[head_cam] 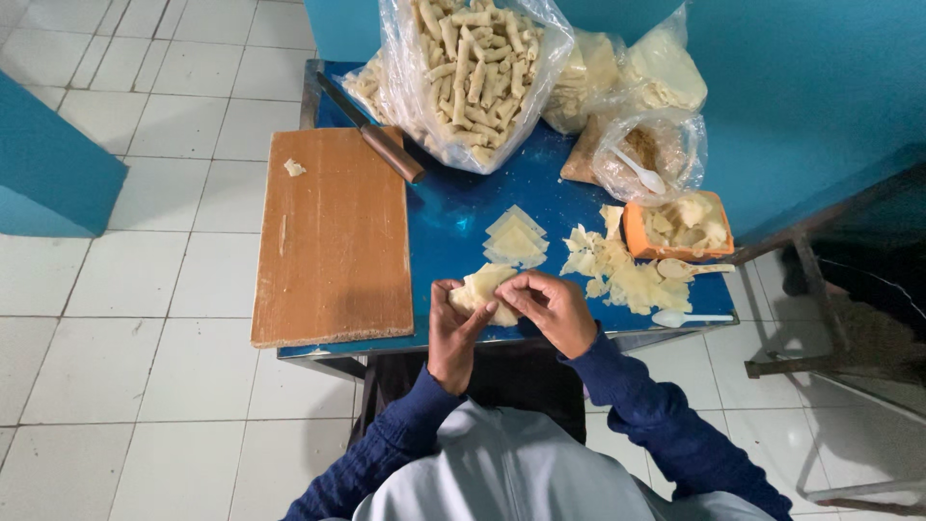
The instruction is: The person sits at a blue table and assembles filled snack wrappers. They spoon a brown powdery filling from a plastic bag onto thin square sheets, fold the sheets over the filling by hand, and stack the folded pieces in a zigzag pile on the table, occasionally moving scraps aside.
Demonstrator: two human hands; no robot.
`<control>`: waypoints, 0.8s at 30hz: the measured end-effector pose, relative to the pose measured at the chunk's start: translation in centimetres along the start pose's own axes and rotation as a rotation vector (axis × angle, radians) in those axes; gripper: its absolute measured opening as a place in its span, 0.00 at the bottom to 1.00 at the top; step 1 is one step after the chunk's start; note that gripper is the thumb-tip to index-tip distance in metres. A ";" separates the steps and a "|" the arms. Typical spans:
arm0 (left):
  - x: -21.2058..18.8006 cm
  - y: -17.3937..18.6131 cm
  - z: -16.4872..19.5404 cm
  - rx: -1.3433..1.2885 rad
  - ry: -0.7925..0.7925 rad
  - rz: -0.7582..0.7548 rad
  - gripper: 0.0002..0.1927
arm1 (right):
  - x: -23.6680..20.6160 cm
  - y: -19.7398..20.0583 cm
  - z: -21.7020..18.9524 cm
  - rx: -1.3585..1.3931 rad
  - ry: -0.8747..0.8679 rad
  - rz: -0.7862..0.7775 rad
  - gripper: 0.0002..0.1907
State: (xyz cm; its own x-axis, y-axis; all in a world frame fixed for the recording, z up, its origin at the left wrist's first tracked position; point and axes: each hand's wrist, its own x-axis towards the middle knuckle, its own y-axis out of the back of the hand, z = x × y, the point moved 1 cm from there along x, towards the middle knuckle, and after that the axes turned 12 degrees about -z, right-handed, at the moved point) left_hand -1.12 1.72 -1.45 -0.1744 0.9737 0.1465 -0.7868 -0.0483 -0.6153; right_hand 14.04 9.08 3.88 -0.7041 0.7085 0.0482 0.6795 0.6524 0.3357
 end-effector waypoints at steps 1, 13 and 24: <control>0.0 0.0 0.1 0.022 -0.012 0.002 0.22 | -0.1 -0.1 -0.2 -0.009 0.041 -0.019 0.07; -0.2 0.2 0.1 -0.026 -0.025 -0.065 0.15 | -0.1 -0.6 -1.4 -0.106 0.053 0.054 0.02; 0.0 0.5 -0.4 -0.052 -0.056 -0.079 0.12 | -0.4 -1.0 -1.1 -0.209 0.112 0.116 0.05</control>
State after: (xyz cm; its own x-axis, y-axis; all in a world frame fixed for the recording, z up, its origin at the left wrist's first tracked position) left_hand -1.25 1.80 -2.10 -0.1468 0.9599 0.2388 -0.7680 0.0415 -0.6392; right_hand 13.42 7.89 4.52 -0.6506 0.7333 0.1976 0.7074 0.4906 0.5088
